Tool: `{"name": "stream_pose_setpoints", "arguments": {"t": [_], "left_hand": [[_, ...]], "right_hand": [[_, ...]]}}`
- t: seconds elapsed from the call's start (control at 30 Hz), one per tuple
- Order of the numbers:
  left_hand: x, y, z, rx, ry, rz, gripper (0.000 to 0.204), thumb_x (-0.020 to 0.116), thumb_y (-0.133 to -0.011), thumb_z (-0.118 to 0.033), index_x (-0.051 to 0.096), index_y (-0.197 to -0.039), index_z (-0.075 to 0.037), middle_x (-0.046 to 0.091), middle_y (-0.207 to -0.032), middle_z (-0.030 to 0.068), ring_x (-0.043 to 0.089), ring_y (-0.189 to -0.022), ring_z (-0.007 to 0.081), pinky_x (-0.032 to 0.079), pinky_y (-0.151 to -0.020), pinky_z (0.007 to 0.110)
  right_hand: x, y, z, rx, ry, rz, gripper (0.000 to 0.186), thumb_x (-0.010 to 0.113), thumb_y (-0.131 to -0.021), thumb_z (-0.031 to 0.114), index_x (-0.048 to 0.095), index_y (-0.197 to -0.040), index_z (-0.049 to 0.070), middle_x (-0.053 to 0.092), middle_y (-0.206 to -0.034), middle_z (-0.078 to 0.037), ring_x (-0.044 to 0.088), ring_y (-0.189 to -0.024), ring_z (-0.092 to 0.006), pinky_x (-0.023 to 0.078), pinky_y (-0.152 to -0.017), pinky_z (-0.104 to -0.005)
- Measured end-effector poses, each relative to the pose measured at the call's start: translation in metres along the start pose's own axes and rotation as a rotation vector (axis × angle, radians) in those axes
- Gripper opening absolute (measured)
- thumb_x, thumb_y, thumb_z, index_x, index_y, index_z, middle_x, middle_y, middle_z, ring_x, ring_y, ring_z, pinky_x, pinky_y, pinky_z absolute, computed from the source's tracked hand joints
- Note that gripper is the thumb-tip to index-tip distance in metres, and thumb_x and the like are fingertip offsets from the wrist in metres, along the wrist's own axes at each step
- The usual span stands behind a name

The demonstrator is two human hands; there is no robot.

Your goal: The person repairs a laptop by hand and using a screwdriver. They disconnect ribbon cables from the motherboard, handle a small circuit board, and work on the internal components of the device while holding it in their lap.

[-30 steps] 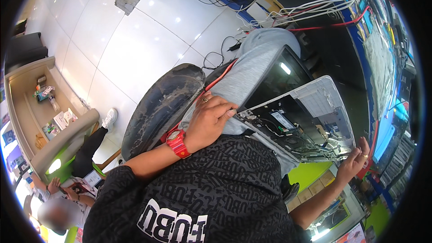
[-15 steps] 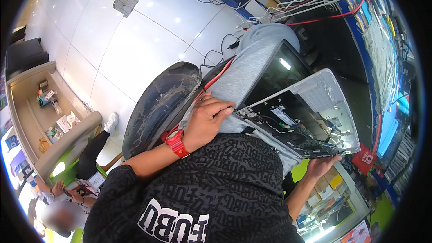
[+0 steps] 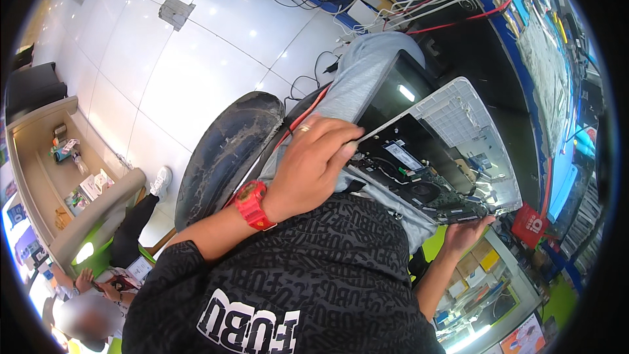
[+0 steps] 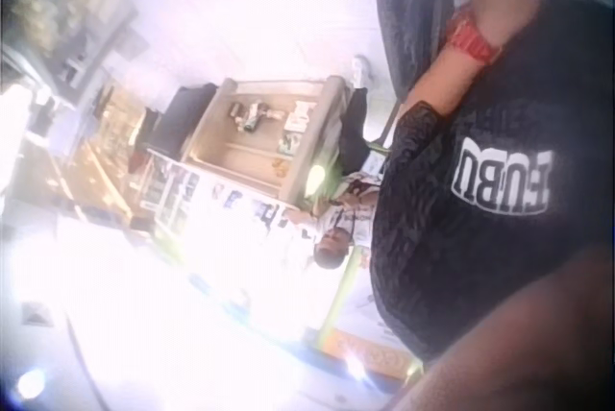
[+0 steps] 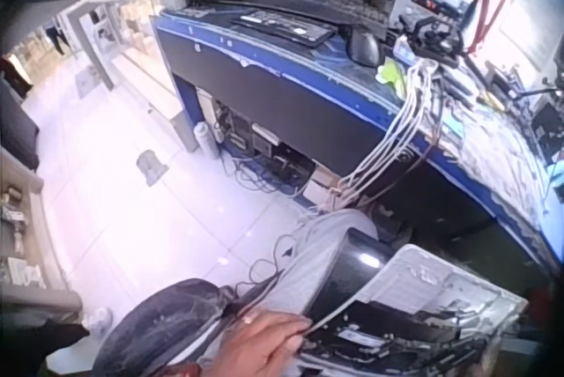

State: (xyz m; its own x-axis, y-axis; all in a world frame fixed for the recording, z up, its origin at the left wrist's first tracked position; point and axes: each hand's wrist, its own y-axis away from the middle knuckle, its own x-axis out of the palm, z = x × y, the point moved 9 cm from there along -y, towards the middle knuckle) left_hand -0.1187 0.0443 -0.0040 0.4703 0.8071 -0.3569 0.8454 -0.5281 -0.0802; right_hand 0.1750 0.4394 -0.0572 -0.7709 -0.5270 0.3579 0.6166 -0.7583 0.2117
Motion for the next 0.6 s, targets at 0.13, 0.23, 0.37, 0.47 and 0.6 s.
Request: {"name": "stream_pose_setpoints", "arguments": {"t": [0.13, 0.23, 0.37, 0.47, 0.6], "left_hand": [[0.024, -0.046, -0.006, -0.286, 0.252, 0.479, 0.030, 0.057, -0.109, -0.023, 0.069, -0.123, 0.001, 0.071, -0.099, 0.0161, 0.068, -0.090, 0.0273, 0.051, -0.082, 0.036], [0.029, -0.071, -0.028, -0.077, 0.155, 0.586, 0.035, 0.061, -0.107, -0.030, 0.072, -0.098, 0.001, 0.064, -0.071, 0.0159, 0.065, -0.067, 0.0277, 0.050, -0.068, 0.039], [0.043, -0.080, -0.055, 0.172, 0.263, 0.529, 0.037, 0.067, -0.103, -0.030, 0.070, -0.081, 0.000, 0.060, -0.063, 0.0183, 0.060, -0.060, 0.0369, 0.047, -0.061, 0.044], [0.047, -0.078, -0.063, 0.209, 0.351, 0.509, 0.034, 0.071, -0.100, -0.029, 0.071, -0.081, -0.001, 0.063, -0.068, 0.0179, 0.062, -0.065, 0.0384, 0.047, -0.061, 0.044], [0.048, -0.075, -0.064, 0.254, 0.410, 0.469, 0.030, 0.073, -0.098, -0.027, 0.072, -0.082, -0.001, 0.066, -0.070, 0.0161, 0.064, -0.065, 0.0357, 0.048, -0.061, 0.043]], "right_hand": [[-0.009, -0.006, -0.005, 0.007, -0.015, 0.003, 0.060, 0.042, -0.113, 0.049, 0.047, -0.154, 0.005, 0.066, -0.138, -0.016, 0.067, -0.120, -0.0304, 0.055, -0.104, -0.0457], [-0.026, -0.012, -0.004, -0.013, 0.045, -0.049, 0.060, 0.042, -0.114, 0.049, 0.047, -0.154, 0.004, 0.064, -0.142, -0.016, 0.065, -0.124, -0.0304, 0.052, -0.107, -0.0468], [-0.016, -0.022, -0.003, -0.014, 0.060, -0.151, 0.063, 0.042, -0.113, 0.050, 0.045, -0.155, 0.003, 0.059, -0.150, -0.016, 0.059, -0.133, -0.0308, 0.046, -0.115, -0.0482], [-0.010, -0.021, -0.005, -0.009, 0.040, -0.201, 0.065, 0.043, -0.113, 0.051, 0.044, -0.156, 0.002, 0.055, -0.154, -0.016, 0.055, -0.138, -0.0310, 0.043, -0.119, -0.0488], [-0.011, -0.020, -0.005, -0.021, 0.038, -0.224, 0.066, 0.043, -0.112, 0.052, 0.045, -0.156, 0.003, 0.053, -0.156, -0.015, 0.052, -0.142, -0.0309, 0.039, -0.122, -0.0494]]}}
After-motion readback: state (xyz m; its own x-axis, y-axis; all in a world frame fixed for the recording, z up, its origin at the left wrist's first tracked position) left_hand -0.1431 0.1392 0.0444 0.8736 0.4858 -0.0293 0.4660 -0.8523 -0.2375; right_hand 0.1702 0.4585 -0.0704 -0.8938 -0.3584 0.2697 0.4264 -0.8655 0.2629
